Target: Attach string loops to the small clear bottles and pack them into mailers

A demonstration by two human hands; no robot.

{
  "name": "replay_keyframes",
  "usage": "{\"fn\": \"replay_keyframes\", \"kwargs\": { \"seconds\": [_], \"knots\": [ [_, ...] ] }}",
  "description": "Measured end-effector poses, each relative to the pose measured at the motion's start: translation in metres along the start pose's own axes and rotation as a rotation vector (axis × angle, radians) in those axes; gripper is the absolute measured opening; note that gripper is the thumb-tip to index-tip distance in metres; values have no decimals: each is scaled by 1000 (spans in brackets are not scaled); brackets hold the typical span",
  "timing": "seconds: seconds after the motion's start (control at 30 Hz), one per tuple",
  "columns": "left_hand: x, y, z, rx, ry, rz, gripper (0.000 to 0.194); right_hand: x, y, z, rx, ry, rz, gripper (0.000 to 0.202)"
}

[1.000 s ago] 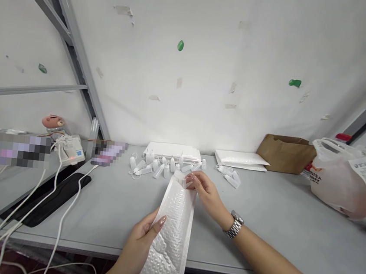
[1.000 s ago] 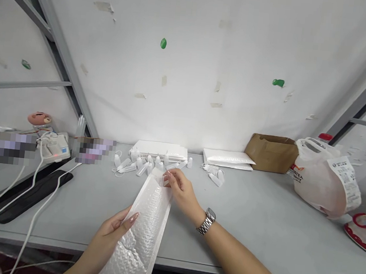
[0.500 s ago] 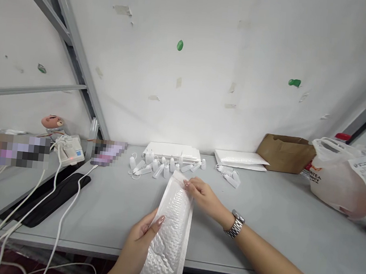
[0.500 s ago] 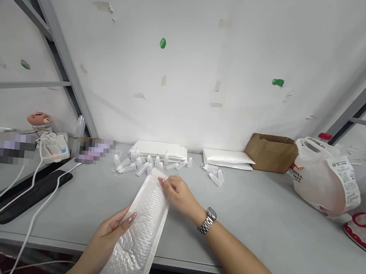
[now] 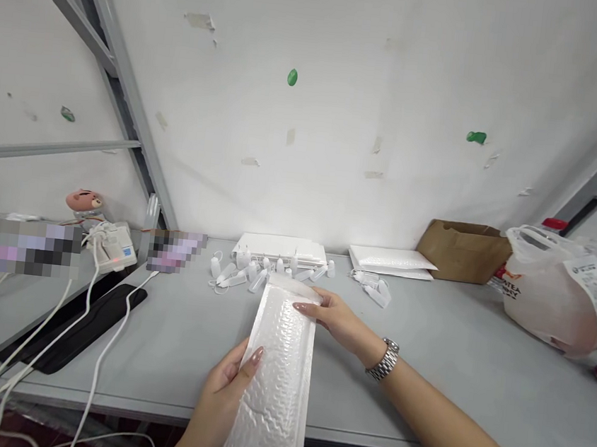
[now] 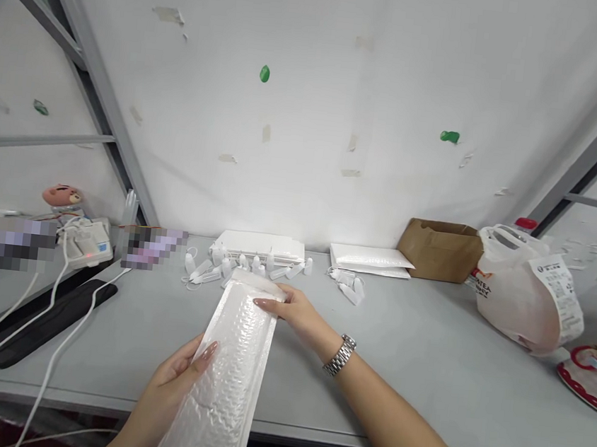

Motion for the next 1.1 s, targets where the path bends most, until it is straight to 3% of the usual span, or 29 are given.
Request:
{"fn": "replay_keyframes", "kwargs": {
  "seconds": [0.3, 0.43, 0.57, 0.8, 0.97, 1.03, 1.1],
  "knots": [
    [3, 1, 1, 15, 5, 9, 58, -4, 2, -5, 134, -138, -162, 31],
    [1, 1, 1, -76, 3, 46, 54, 1, 4, -4, 224, -175, -253, 32],
    [-2, 2, 0, -166, -15, 60, 51, 5, 6, -1, 298, -117, -229, 30],
    [3, 0, 1, -111, -36, 13, 53, -5, -3, -5, 219, -178, -331, 29],
    [8, -3, 2, -59, -33, 0, 51, -16, -6, -14, 54, -279, -536, 31],
    [8, -3, 3, -58, -18, -1, 50, -17, -4, -16, -9, -277, -538, 29],
    [7, -3, 3, -59, -4, 1, 52, -15, -2, -14, 7, -264, -476, 29]
  ]
}}
Point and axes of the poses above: each hand's wrist, its own z-axis towards the middle knuckle, its own y-axis out of the palm, x = y × z, the point moved 1 cm from there along z, towards the middle knuckle, and after that the axes turned 5 degrees about y, right-handed, at the moved point
